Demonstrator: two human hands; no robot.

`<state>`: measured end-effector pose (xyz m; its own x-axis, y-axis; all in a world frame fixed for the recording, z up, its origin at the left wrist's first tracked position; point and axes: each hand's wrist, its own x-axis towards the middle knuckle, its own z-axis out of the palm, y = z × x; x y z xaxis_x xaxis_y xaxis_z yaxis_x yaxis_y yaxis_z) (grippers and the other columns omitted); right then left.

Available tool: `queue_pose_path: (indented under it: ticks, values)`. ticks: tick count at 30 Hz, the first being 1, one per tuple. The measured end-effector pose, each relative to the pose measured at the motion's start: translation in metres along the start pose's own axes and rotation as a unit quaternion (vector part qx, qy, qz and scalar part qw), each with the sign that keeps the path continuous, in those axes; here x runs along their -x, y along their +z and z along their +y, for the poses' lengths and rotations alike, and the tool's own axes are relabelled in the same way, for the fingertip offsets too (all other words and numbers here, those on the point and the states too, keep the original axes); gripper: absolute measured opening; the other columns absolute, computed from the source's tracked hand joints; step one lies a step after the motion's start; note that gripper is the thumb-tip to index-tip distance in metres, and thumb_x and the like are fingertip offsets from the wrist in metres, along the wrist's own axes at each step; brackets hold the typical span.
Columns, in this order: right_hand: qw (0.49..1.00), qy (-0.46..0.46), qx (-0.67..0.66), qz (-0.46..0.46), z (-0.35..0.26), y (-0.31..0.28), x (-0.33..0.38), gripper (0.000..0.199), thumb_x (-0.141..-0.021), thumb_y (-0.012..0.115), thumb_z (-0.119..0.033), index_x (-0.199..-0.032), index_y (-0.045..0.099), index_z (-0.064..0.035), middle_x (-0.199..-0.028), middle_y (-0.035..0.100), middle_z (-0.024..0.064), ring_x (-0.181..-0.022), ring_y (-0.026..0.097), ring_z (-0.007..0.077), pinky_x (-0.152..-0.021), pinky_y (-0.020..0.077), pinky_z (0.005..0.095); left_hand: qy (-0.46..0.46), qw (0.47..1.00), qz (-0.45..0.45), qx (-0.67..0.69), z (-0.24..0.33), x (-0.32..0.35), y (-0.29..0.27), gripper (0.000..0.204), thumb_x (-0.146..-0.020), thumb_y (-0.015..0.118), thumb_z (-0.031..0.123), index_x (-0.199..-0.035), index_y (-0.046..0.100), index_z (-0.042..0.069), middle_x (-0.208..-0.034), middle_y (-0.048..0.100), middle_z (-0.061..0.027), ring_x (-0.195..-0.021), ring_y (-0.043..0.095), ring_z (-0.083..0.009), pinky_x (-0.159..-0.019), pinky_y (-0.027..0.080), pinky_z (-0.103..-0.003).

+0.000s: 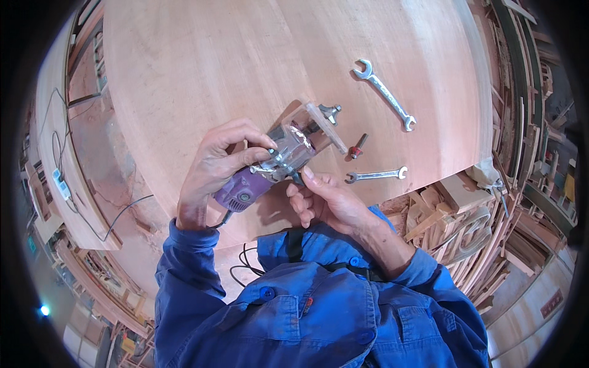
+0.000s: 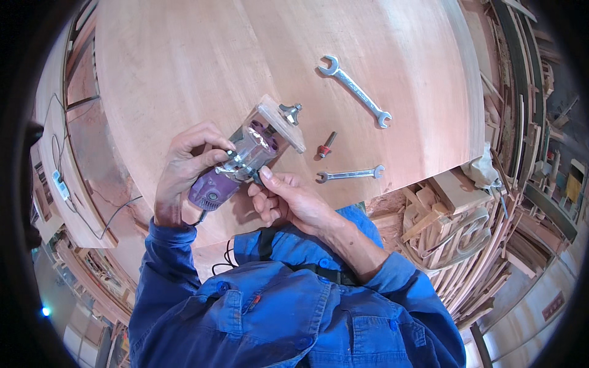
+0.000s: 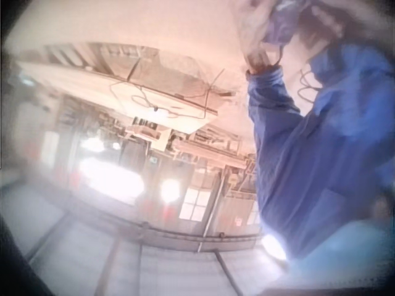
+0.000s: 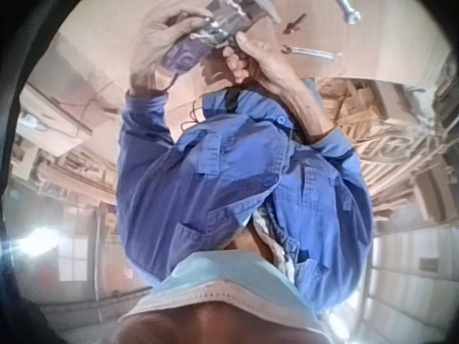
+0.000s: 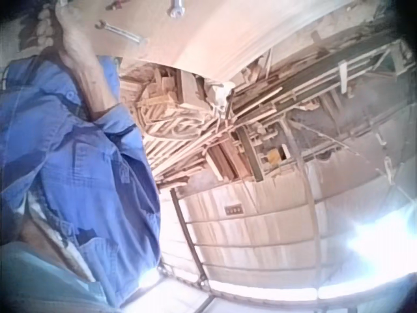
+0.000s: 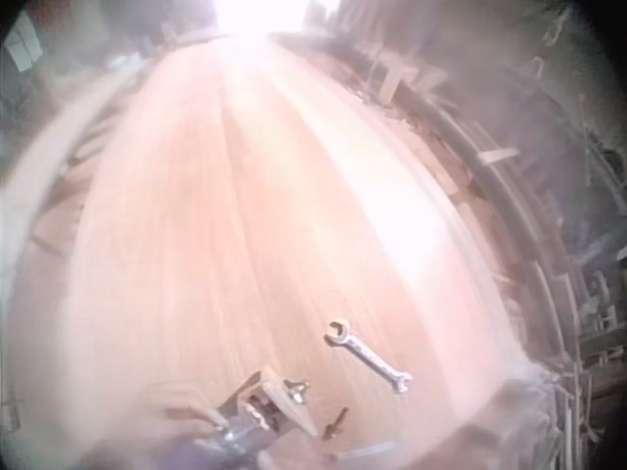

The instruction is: The person assembles a handheld woodworking router by attaching a base plate and securing it with bolts and nuts. They use wrenches to tighten the components and ensure the tool is properly assembled.

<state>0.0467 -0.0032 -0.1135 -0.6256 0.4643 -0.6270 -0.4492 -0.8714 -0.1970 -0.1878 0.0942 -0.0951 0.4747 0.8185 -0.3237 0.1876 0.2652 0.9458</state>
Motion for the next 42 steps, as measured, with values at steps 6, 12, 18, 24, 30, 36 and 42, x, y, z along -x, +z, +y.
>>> queue_pose_path:
  ticks: [6,12,18,24,30,36,42]
  values:
    - [0.999,-0.034,0.009,0.03,0.0,0.008,0.0,0.034,-0.105,0.056,-0.036,-0.101,0.065,-0.0031,-0.077,0.066,0.0025,-0.06,0.061,0.0091,-0.056,0.0513,0.0236,-0.012,1.0,-0.004,0.023,0.004,-0.001,0.001,0.008,-0.087,0.073,0.002,-0.095,0.071,0.001,-0.087,0.063,-0.0029,-0.079,0.055,-0.0098,-0.071,0.041,-0.025]
    - [0.874,-0.22,0.399,0.168,-0.006,0.02,0.006,0.028,-0.098,0.069,-0.024,-0.085,0.065,0.0005,-0.069,0.064,0.0068,-0.058,0.058,0.0102,-0.052,0.0454,0.0278,-0.004,0.997,0.007,0.08,-0.008,0.0,0.0,0.008,-0.092,0.071,0.006,-0.097,0.07,0.0,-0.089,0.063,-0.0022,-0.081,0.056,-0.0086,-0.074,0.044,-0.025]
    - [0.845,-0.259,0.427,0.189,-0.001,0.019,0.004,0.033,-0.095,0.073,-0.025,-0.081,0.064,0.004,-0.062,0.058,0.0096,-0.056,0.051,0.0127,-0.05,0.0409,0.0325,-0.059,0.99,0.119,0.055,-0.019,-0.011,-0.01,0.013,-0.094,0.071,0.009,-0.102,0.068,0.0,-0.089,0.063,-0.0023,-0.083,0.06,-0.0088,-0.076,0.048,-0.027]
    - [0.832,-0.222,0.476,0.18,-0.003,0.015,0.008,0.03,-0.096,0.071,-0.024,-0.085,0.066,0.0039,-0.066,0.061,0.0122,-0.061,0.058,0.014,-0.054,0.0441,0.0318,0.077,0.925,0.141,-0.345,-0.023,-0.022,-0.012,0.023,-0.092,0.071,0.01,-0.112,0.067,0.0,-0.089,0.063,-0.0081,-0.083,0.062,-0.0158,-0.075,0.05,-0.03]
    - [0.768,-0.333,0.468,0.285,-0.015,-0.007,0.037,0.027,-0.099,0.067,-0.023,-0.099,0.069,0.0035,-0.076,0.065,0.0107,-0.068,0.063,0.0139,-0.061,0.0505,0.0303,-0.027,0.956,0.196,-0.215,0.011,0.011,0.006,0.041,-0.09,0.074,0.022,-0.124,0.065,0.001,-0.101,0.065,-0.0138,-0.093,0.064,-0.0279,-0.084,0.052,-0.038]
    - [0.8,-0.313,0.405,0.311,-0.09,-0.014,0.031,0.031,-0.104,0.06,-0.029,-0.105,0.068,0.0016,-0.08,0.067,0.0041,-0.07,0.065,0.01,-0.064,0.0534,0.0246,0.077,0.895,0.154,-0.412,0.029,0.023,0.056,0.077,-0.077,0.083,0.041,-0.138,0.055,0.004,-0.131,0.058,-0.0171,-0.115,0.062,-0.0352,-0.093,0.052,-0.043]
    - [0.881,-0.056,0.45,0.137,-0.138,-0.023,-0.013,0.038,-0.103,0.06,-0.041,-0.101,0.067,-0.0034,-0.071,0.065,0.0016,-0.057,0.063,0.0071,-0.048,0.0511,0.021,0.054,0.88,0.18,-0.436,0.032,0.005,0.094,0.089,-0.072,0.087,0.038,-0.142,0.048,-0.001,-0.135,0.054,-0.0179,-0.119,0.058,-0.0354,-0.1,0.047,-0.046]
